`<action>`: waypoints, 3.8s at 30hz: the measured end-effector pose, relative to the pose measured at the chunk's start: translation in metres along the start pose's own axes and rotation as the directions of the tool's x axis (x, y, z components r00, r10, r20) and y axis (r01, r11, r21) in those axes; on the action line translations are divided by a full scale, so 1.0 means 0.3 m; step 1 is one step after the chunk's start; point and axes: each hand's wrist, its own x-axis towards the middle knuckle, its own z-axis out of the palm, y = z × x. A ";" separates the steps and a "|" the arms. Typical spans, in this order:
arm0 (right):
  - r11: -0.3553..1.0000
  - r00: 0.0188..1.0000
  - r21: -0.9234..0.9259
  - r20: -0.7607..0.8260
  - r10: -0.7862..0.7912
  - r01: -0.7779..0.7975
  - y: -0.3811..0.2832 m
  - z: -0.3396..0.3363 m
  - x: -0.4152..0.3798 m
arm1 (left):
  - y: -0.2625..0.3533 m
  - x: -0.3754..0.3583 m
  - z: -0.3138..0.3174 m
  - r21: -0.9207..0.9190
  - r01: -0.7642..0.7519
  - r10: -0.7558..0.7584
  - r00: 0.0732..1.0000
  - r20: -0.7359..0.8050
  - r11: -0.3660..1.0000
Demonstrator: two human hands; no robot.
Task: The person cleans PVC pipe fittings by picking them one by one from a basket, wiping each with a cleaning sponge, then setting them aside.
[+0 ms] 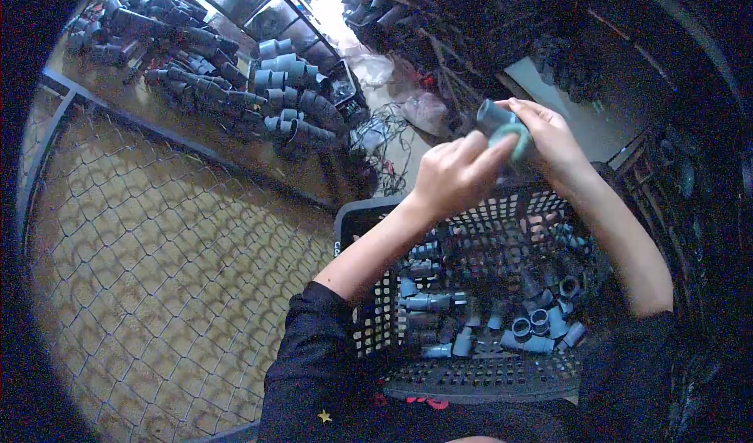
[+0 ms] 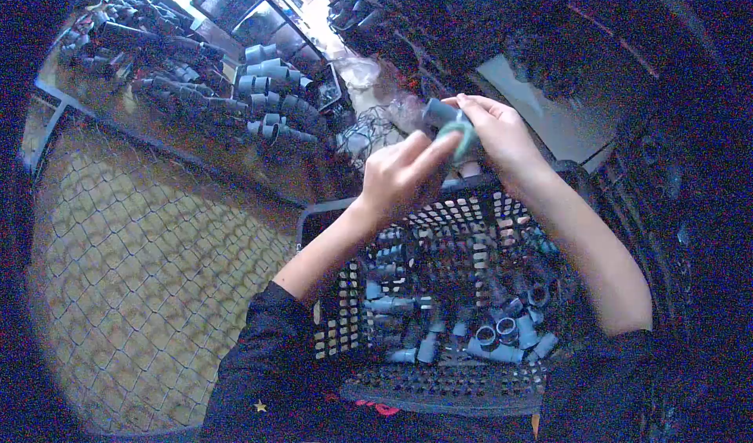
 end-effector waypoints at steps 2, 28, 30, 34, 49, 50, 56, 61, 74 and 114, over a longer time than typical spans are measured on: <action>0.995 0.997 0.070 -0.017 0.077 -0.076 0.002 0.016 -0.019 | -0.019 -0.002 0.003 -0.045 0.156 -0.157 0.987 -0.021 0.987; 0.988 0.990 0.075 0.048 0.135 -0.138 -0.013 0.002 -0.020 | 0.004 -0.015 -0.006 -0.035 0.065 -0.066 0.998 -0.026 0.997; 0.984 0.986 0.077 0.063 0.156 -0.161 -0.005 -0.010 -0.013 | 0.000 -0.005 -0.019 -0.031 0.001 0.001 0.998 0.062 1.000; 0.972 0.976 0.087 0.000 0.220 -0.219 -0.021 0.026 -0.035 | -0.009 -0.013 -0.012 -0.055 0.159 -0.153 0.984 0.092 0.986; 0.980 0.981 -0.038 0.001 0.194 -0.194 -0.003 -0.004 -0.011 | 0.031 -0.008 -0.012 -0.021 -0.139 0.140 0.990 0.028 0.990; 0.976 0.973 0.001 0.078 0.217 -0.218 0.007 -0.021 -0.005 | 0.021 -0.010 -0.013 -0.003 -0.114 0.114 0.993 0.033 0.993; 0.979 0.979 0.024 0.017 0.201 -0.201 -0.013 0.007 -0.028 | -0.011 -0.019 -0.006 -0.002 0.036 -0.036 0.999 -0.026 0.999; 0.983 0.983 0.007 -0.006 0.185 -0.185 -0.005 -0.001 -0.022 | 0.011 -0.010 -0.011 0.071 -0.080 0.076 0.996 0.046 0.994; 0.968 0.967 0.069 0.104 0.234 -0.242 0.026 -0.012 -0.016 | -0.028 -0.026 0.001 0.043 0.168 -0.168 0.986 0.000 0.985; 0.962 0.964 0.055 0.017 0.267 -0.267 -0.028 0.025 -0.044 | -0.081 -0.012 -0.042 0.201 0.055 -0.050 0.998 -0.032 0.978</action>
